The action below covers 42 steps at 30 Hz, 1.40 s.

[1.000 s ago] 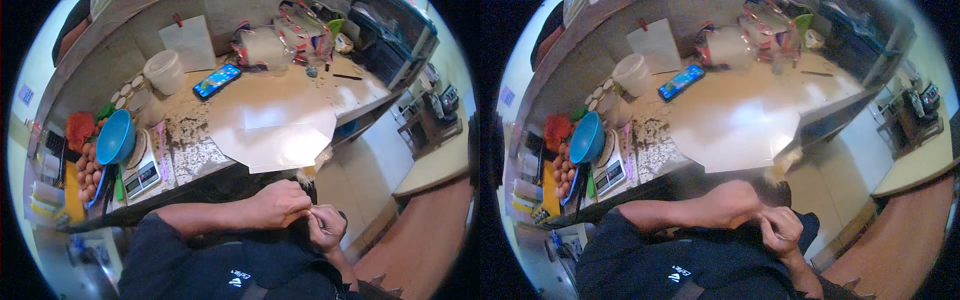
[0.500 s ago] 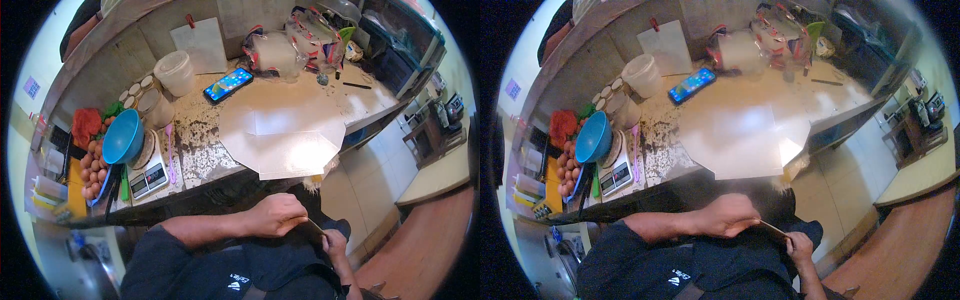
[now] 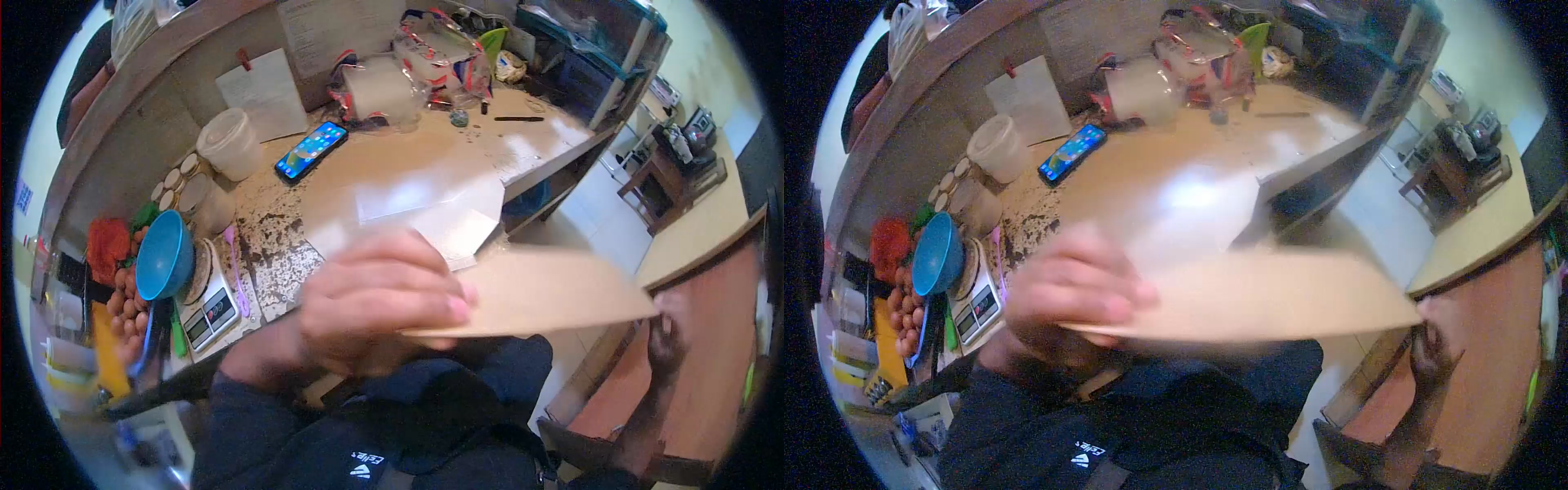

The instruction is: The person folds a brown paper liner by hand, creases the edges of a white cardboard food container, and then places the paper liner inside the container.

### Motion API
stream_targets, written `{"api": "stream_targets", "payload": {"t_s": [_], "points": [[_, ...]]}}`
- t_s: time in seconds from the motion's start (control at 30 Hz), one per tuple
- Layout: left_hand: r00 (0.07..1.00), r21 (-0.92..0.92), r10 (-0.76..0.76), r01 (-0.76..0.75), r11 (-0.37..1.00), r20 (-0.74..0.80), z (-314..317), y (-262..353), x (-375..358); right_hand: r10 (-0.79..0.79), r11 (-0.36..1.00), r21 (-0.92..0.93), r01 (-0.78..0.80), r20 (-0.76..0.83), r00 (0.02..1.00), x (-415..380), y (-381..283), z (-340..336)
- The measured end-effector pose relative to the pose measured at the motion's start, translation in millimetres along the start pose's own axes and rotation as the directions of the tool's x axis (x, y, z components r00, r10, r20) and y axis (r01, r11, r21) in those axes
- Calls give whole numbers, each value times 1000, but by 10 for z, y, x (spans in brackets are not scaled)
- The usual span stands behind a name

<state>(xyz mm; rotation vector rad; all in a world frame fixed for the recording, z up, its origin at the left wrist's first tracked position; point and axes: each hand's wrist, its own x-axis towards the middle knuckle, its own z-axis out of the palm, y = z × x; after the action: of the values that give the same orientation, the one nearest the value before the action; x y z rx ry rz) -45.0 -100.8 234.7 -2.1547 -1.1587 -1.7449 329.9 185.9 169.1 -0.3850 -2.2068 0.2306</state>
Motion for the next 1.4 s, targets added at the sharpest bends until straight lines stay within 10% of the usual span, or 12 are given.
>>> {"api": "stream_targets", "payload": {"t_s": [0.1, 0.23, 0.43, 0.77, 0.83, 0.93, 1.27, 1.4], "points": [[980, 465, 186, -200, 862, 76, -360, -113, 93, -187, 970, -159, 183, -12, 982, 680, -187, 211], [939, 799, -131, -191, 571, 318, -777, -280, -205, -331, 935, -169, 311, -109, 937, 1180, 93, 1253], [690, 833, -621, 46, 552, 373, -1018, -694, -1028, -408, 911, -29, 411, 72, 910, 1523, 88, 2797], [495, 634, -765, 448, 631, 412, -982, -1317, -817, -300, 954, 181, 239, 562, 771, 1720, -411, 3039], [123, 803, -930, 474, 362, 347, -858, -1372, -575, -123, 991, 118, 60, 668, 734, 1825, -828, 3060], [20, 861, -945, 408, 305, 326, -765, -1453, -447, -60, 995, 93, -25, 802, 594, 1993, -987, 3334], [45, 840, -965, 484, 247, 258, -817, -1402, -621, 67, 996, -19, -91, 823, 564, 2143, -221, 3124], [486, 850, -852, 350, 395, 195, -794, -1384, -664, 101, 977, 64, -206, 706, 701, 2000, -25, 2990]]}}
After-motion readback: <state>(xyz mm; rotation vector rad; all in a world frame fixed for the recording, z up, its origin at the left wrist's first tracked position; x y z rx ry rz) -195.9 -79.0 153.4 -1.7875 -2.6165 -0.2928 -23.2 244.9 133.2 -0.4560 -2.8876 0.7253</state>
